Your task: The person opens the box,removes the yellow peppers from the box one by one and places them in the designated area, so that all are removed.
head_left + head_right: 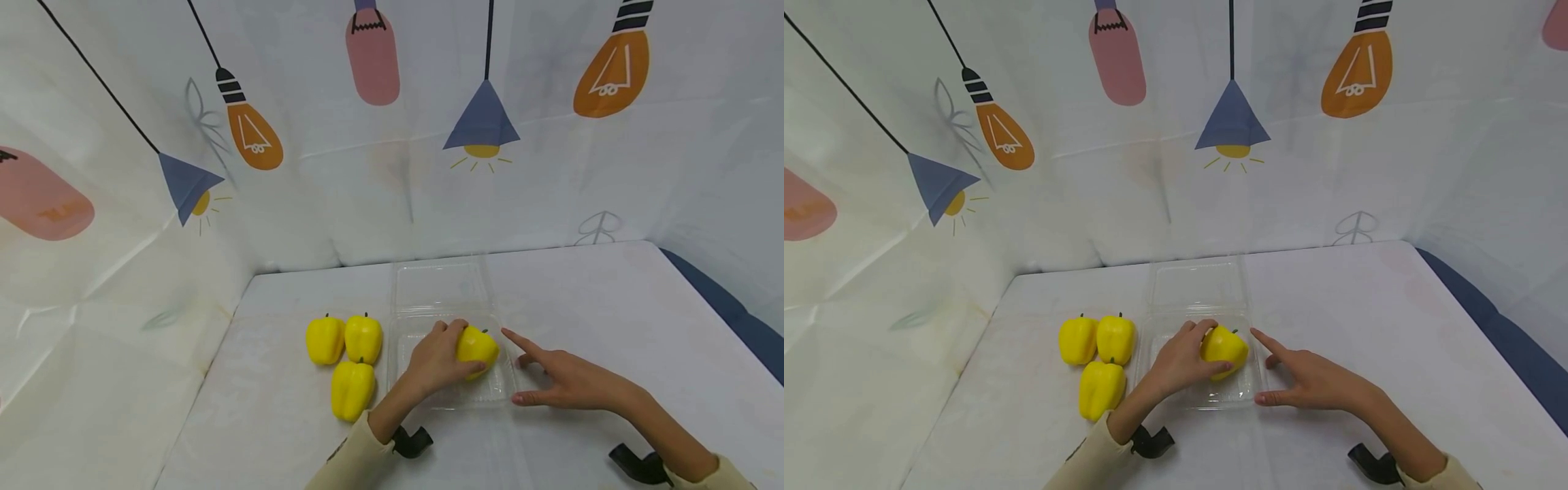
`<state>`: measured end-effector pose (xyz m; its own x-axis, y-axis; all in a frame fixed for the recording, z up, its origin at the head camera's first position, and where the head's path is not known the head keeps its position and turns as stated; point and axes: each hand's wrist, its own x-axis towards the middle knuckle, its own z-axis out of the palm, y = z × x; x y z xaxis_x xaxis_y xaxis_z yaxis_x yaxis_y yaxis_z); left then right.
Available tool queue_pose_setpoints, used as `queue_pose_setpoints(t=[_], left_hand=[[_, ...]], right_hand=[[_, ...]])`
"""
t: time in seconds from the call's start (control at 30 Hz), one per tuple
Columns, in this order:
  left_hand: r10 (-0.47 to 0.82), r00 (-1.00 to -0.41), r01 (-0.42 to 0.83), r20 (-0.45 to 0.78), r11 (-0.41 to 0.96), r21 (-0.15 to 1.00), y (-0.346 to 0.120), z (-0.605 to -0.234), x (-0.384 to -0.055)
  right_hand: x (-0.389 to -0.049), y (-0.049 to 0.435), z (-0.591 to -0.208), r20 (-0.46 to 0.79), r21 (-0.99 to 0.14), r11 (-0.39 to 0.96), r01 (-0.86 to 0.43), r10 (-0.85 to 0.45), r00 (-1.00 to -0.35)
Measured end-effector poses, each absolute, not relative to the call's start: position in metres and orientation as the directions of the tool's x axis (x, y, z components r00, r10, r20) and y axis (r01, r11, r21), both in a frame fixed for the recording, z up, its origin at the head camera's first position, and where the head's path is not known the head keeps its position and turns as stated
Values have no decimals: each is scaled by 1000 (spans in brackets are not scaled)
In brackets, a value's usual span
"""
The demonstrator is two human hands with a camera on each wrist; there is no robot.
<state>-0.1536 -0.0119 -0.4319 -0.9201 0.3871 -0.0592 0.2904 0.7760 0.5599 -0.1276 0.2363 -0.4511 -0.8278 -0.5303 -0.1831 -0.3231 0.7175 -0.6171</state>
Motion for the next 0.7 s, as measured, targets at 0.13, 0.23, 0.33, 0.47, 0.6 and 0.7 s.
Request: queue_pose_setpoints(t=[0.13, 0.23, 0.33, 0.47, 0.6, 0.7], left_hand=[[378, -924, 285, -56, 781, 556, -14, -430, -151], [366, -929, 275, -55, 782, 560, -15, -428, -148], [356, -933, 264, -50, 775, 574, -18, -425, -146], [343, -939, 263, -32, 774, 576, -23, -421, -145], [333, -943, 260, -25, 780, 570, -30, -416, -144], [332, -943, 258, -23, 773, 580, -35, -412, -144]], right_hand=[[-128, 236, -451, -182, -617, 717, -323, -529, -829], [-128, 237, -451, -176, -617, 716, -328, -531, -829], [-127, 238, -451, -174, -615, 715, -332, -534, -828], [-126, 237, -450, -178, -617, 715, -328, -533, -827], [-126, 237, -449, -176, -624, 709, -329, -537, -825], [-127, 237, -450, -173, -615, 715, -332, -533, -828]])
